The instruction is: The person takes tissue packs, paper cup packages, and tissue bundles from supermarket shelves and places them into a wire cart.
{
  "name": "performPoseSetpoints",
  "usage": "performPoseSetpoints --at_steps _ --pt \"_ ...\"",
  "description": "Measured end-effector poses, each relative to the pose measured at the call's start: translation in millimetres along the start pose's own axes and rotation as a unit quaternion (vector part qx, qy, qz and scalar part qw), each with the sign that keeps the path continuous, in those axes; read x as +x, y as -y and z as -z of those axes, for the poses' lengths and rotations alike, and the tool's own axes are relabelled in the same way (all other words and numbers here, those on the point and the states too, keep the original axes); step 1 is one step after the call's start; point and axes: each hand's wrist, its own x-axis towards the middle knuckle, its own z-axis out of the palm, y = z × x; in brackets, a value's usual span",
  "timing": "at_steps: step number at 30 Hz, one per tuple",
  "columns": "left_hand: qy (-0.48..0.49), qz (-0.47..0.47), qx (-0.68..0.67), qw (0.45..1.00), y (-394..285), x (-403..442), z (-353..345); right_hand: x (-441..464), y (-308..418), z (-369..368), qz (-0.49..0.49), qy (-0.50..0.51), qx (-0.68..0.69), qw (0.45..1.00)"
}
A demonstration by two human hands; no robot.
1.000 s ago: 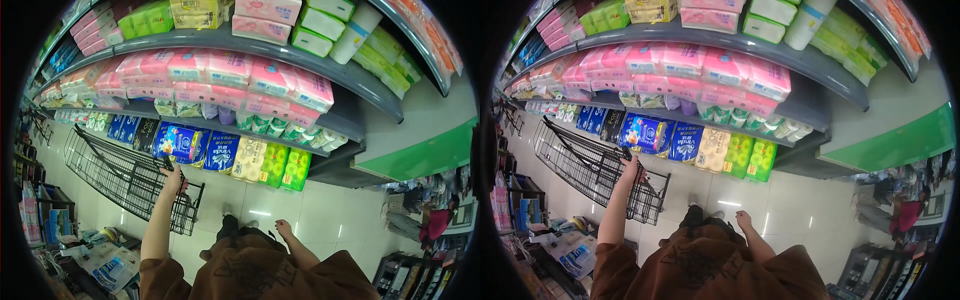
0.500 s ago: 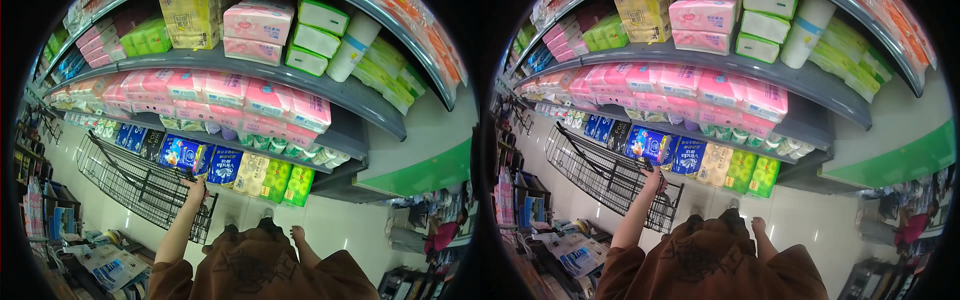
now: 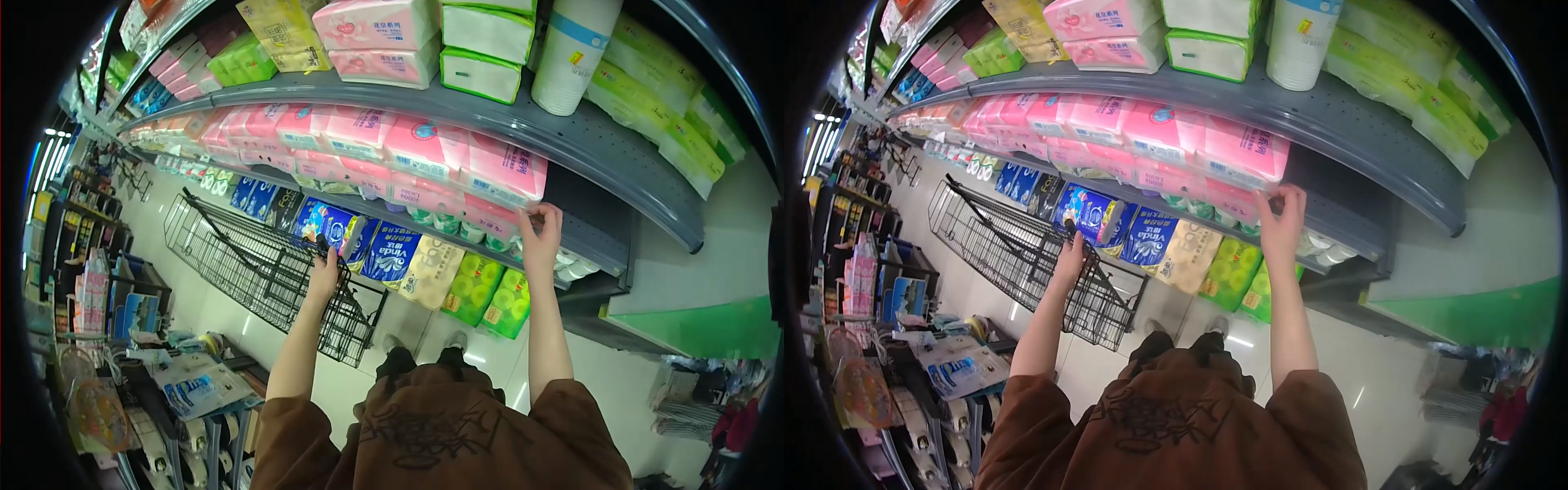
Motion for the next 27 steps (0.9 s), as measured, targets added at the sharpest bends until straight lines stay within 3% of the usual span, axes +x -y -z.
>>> performPoseSetpoints --at_steps 2,3,4,8,12,16,27 --pt "0.024 -0.041 0.093 0.995 -48.0 -55.2 31.3 5.0 -3.1 -2.5 -0.016 0.001 0.03 0.999" --pt "0.046 -0.053 0.127 0.989 -50.6 -72.1 37.6 6.2 -6.6 -1.9 -0.015 -0.001 0.034 0.999" --pt "0.006 -0.095 0.192 0.977 -33.9 -75.7 33.0 4.8 -9.3 -2.8 -0.017 -0.002 0.039 0.999" --pt "-0.02 -0.126 0.215 0.968 -37.8 -91.9 29.0 -1.4 -22.5 -9.4 -0.072 -0.037 0.131 0.988" --pt "0.0 -0.109 0.201 0.974 -49.6 -80.6 25.6 -0.9 -28.7 -12.1 -0.046 -0.046 0.124 0.99" --pt "-0.007 -0.095 0.205 0.974 -53.6 -67.3 21.6 -5.8 -29.6 -19.9 -0.131 -0.053 0.203 0.969" --pt "0.02 -0.086 0.194 0.977 -67.9 -47.6 17.6 -32.8 -43.8 -41.0 -0.061 -0.052 0.094 0.992"
